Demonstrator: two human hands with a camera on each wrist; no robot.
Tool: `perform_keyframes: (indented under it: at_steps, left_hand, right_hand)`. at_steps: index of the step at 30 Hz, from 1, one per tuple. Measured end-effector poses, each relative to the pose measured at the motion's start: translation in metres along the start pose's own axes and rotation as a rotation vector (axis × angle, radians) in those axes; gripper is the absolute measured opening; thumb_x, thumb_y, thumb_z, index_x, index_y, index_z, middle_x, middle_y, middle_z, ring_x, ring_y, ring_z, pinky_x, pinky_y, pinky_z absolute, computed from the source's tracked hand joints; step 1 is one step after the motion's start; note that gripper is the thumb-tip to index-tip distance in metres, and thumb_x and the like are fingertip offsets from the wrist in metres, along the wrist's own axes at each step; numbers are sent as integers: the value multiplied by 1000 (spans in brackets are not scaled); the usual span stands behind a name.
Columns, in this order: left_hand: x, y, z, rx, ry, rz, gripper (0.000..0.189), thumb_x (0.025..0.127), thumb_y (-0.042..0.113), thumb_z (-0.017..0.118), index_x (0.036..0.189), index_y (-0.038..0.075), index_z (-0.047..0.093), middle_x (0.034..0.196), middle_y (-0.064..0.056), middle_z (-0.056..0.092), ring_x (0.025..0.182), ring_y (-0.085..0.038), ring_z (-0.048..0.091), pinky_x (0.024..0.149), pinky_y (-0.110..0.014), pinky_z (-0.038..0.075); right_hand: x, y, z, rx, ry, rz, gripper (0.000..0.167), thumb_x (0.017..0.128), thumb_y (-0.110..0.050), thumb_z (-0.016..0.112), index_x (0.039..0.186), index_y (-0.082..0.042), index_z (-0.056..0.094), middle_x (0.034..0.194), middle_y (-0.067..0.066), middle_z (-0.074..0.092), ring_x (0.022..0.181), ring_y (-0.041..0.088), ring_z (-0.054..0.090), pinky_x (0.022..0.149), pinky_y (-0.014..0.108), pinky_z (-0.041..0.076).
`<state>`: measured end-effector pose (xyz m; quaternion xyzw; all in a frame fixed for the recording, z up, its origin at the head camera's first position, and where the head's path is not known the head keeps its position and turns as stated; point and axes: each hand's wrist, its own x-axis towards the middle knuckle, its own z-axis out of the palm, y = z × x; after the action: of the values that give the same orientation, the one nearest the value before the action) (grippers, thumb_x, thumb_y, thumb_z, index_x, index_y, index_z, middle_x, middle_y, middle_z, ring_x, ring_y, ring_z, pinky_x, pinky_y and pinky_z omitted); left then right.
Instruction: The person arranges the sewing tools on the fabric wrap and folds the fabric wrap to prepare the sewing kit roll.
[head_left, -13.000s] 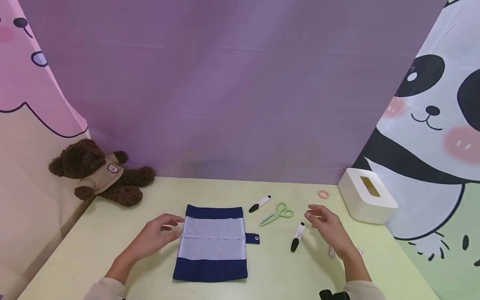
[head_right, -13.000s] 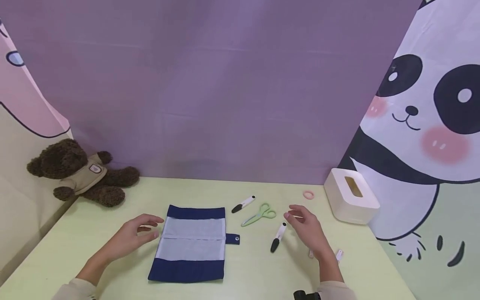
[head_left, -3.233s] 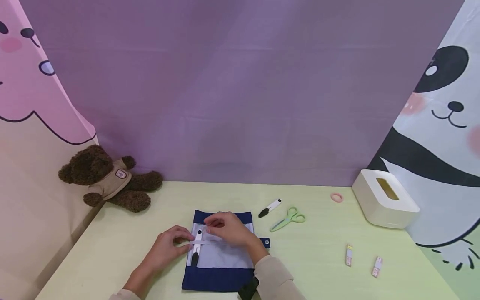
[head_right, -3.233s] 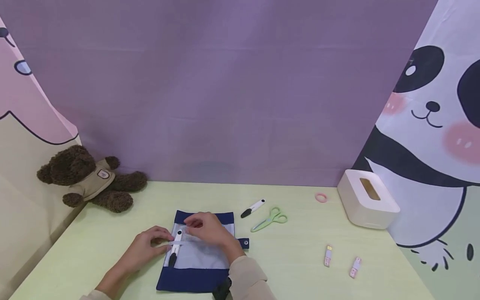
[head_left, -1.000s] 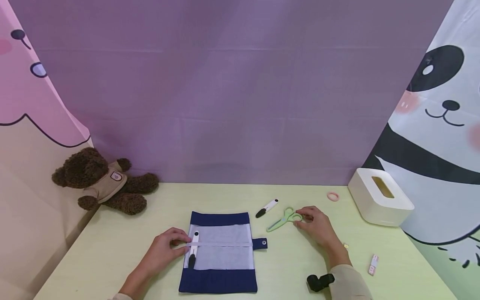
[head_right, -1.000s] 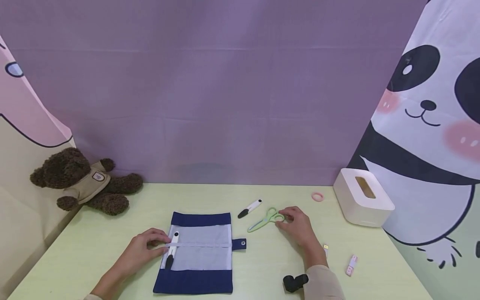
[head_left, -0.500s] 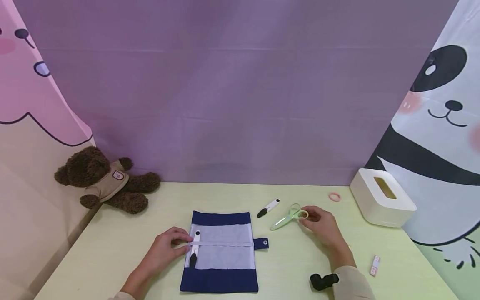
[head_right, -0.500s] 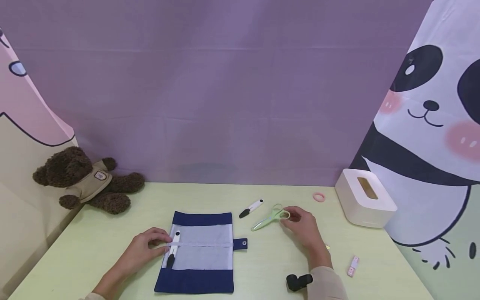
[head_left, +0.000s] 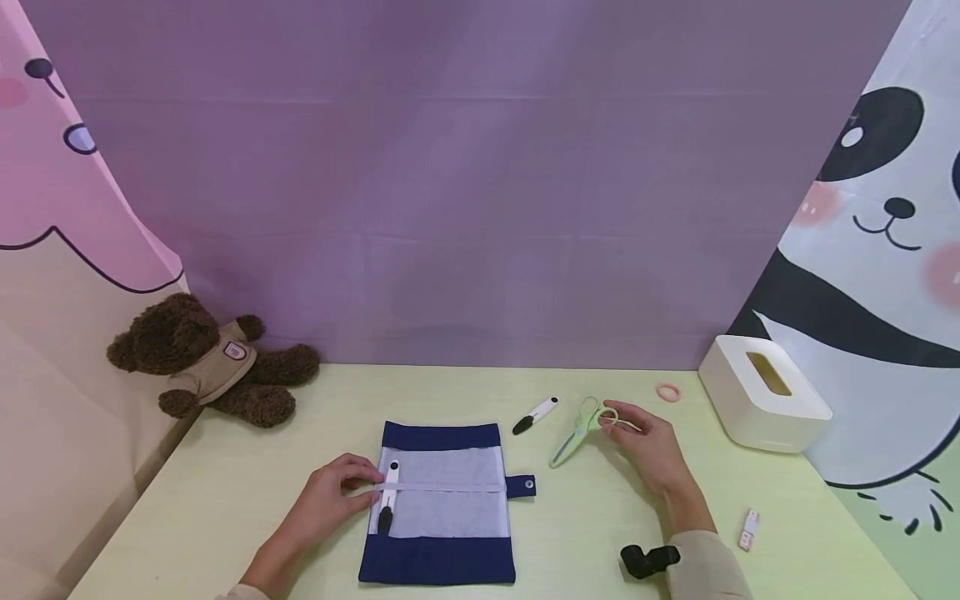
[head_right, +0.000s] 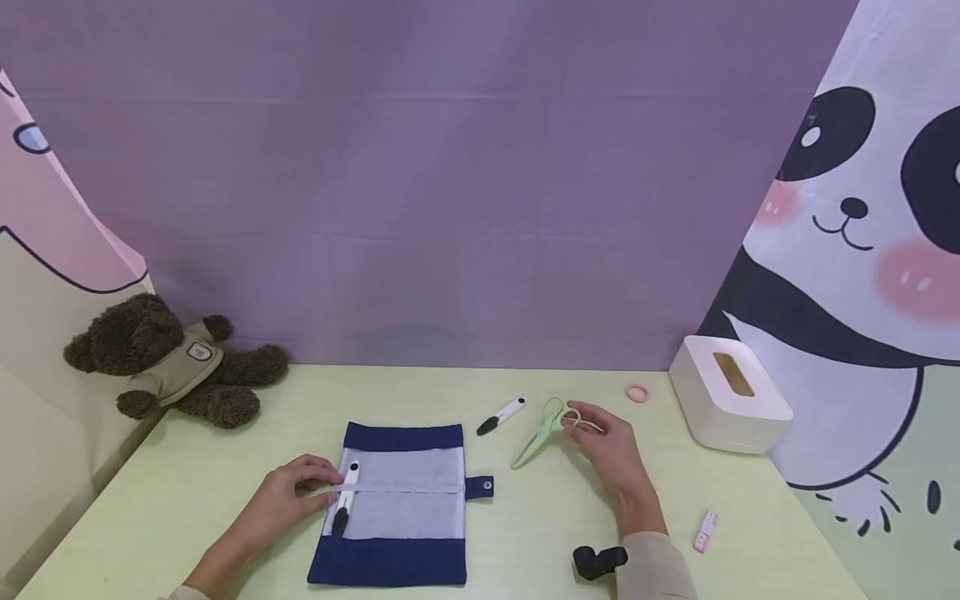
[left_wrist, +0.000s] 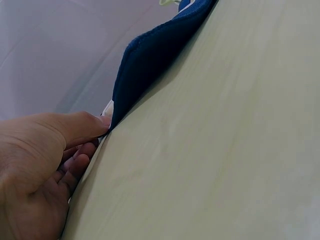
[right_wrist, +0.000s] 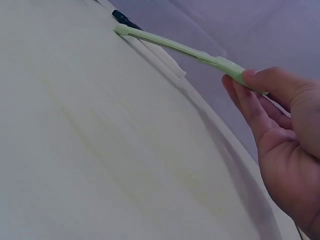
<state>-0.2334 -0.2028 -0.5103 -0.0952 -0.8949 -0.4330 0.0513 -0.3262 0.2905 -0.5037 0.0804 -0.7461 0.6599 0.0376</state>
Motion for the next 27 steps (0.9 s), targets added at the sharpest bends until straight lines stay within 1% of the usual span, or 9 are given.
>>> perform_keyframes:
  at_steps: [5, 10, 14, 18, 21, 23, 27]
  left_hand:
    - [2, -3, 0, 2, 5, 31, 14, 85, 13, 84, 97, 19, 80, 111, 4, 70, 99, -11, 66, 86, -22, 54]
    - [3, -2, 0, 1, 6, 20, 15, 84, 11, 84, 96, 18, 80, 111, 3, 70, 99, -11, 67, 86, -22, 54]
    - [2, -2, 0, 2, 6, 22, 14, 85, 12, 84, 97, 18, 80, 112, 3, 70, 99, -11, 67, 86, -22, 54]
    - [2, -4, 0, -4, 2, 28, 14, 85, 12, 84, 97, 18, 80, 112, 2, 70, 99, -10, 67, 86, -22, 54]
    - [2, -4, 1, -7, -4, 24, 14, 85, 12, 84, 97, 18, 80, 112, 2, 70, 99, -10, 66, 86, -22, 54]
    - [2, -4, 1, -4, -7, 16, 14, 85, 13, 84, 97, 18, 80, 112, 2, 70, 99, -10, 66, 86, -21, 54]
    - [1, -2, 0, -2, -6, 1, 13, 85, 13, 84, 96, 19, 80, 112, 3, 70, 98, -11, 65, 86, -21, 54]
  right_hand:
    - [5, -12, 8, 9, -31, -34, 54, 95, -6, 73, 142, 10, 53, 104, -13, 77, 99, -3, 72, 86, 16, 57]
    - [11, -23, 26, 55, -95, -60, 54, 95, -4, 72, 142, 11, 52, 107, -9, 77, 101, -1, 72, 90, 17, 57]
    - [19, -30, 51, 68, -137, -56, 53, 95, -3, 72, 142, 11, 52, 109, -6, 76, 102, 1, 72, 91, 18, 57]
    - [27, -33, 80, 78, -182, -29, 53, 95, -2, 71, 143, 9, 53, 112, -2, 75, 103, 2, 71, 91, 19, 57]
    - [32, -32, 101, 102, -213, 6, 51, 95, -1, 70, 143, 6, 54, 118, 8, 73, 106, 6, 70, 92, 19, 57]
    - [34, -31, 115, 93, -235, 21, 50, 96, -1, 70, 144, 3, 56, 123, 14, 71, 107, 7, 70, 92, 19, 57]
    - [38, -34, 143, 94, -279, 34, 48, 96, 1, 68, 143, 0, 58, 131, 23, 66, 111, 12, 69, 93, 21, 57]
